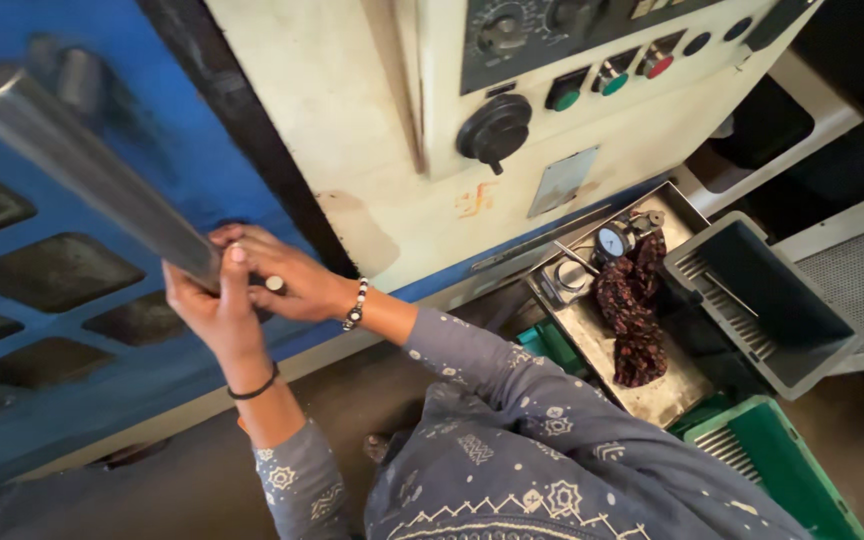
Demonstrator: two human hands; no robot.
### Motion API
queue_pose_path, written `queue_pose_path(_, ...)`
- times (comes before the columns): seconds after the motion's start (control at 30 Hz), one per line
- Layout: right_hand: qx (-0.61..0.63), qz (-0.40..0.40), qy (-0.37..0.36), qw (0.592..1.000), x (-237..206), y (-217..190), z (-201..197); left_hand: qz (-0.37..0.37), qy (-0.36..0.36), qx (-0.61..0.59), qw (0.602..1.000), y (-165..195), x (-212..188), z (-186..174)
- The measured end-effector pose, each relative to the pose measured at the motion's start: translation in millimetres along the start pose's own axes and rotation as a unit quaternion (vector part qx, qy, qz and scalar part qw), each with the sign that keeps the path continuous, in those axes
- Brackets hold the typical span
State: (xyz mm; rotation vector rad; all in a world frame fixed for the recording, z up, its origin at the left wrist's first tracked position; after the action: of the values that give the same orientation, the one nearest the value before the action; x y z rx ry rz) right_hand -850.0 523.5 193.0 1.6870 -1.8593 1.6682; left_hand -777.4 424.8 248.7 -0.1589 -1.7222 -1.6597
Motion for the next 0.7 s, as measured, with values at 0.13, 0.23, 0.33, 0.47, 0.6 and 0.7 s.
queue_pose_path(0.13,0.014,0.000,0.005,1.000,-1.7,3.5,3.0,-0.012,-0.005,0.008,1.000,6.5,1.0,1.4)
queue_pose_path(0.23,0.010,0.002,0.008,1.000,-3.8,5.4,3.8,0.000,-0.006,0.037,0.999,9.8,1.5,2.1)
queue_pose_path(0.33,0.008,-0.005,0.014,1.000,-4.5,7.2,4.9,-0.041,0.003,-0.016,0.999,11.0,1.7,2.8)
queue_pose_path(0.47,0.016,-0.014,0.028,0.999,-4.5,9.4,7.4,-0.008,-0.005,0.031,0.999,13.4,3.0,3.0)
queue_pose_path(0.6,-0.004,-0.020,0.051,0.998,-5.3,7.5,10.2,0.002,-0.012,0.031,0.999,13.7,3.0,3.3)
queue_pose_path(0.7,-0.009,-0.006,0.060,0.998,-4.7,2.0,10.9,0.000,-0.011,0.033,0.999,14.2,2.4,2.3)
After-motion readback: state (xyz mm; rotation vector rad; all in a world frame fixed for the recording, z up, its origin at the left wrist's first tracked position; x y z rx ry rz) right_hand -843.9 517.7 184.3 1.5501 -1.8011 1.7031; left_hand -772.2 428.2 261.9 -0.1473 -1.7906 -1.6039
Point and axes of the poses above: each hand's wrist, its own x-axis towards the middle knuckle, its own z-axis out of the palm, y = z × x, the point moved 1 cm from there along x, towards the middle knuckle, and after that the axes turned 4 degrees about -y, right-handed, at the moved point
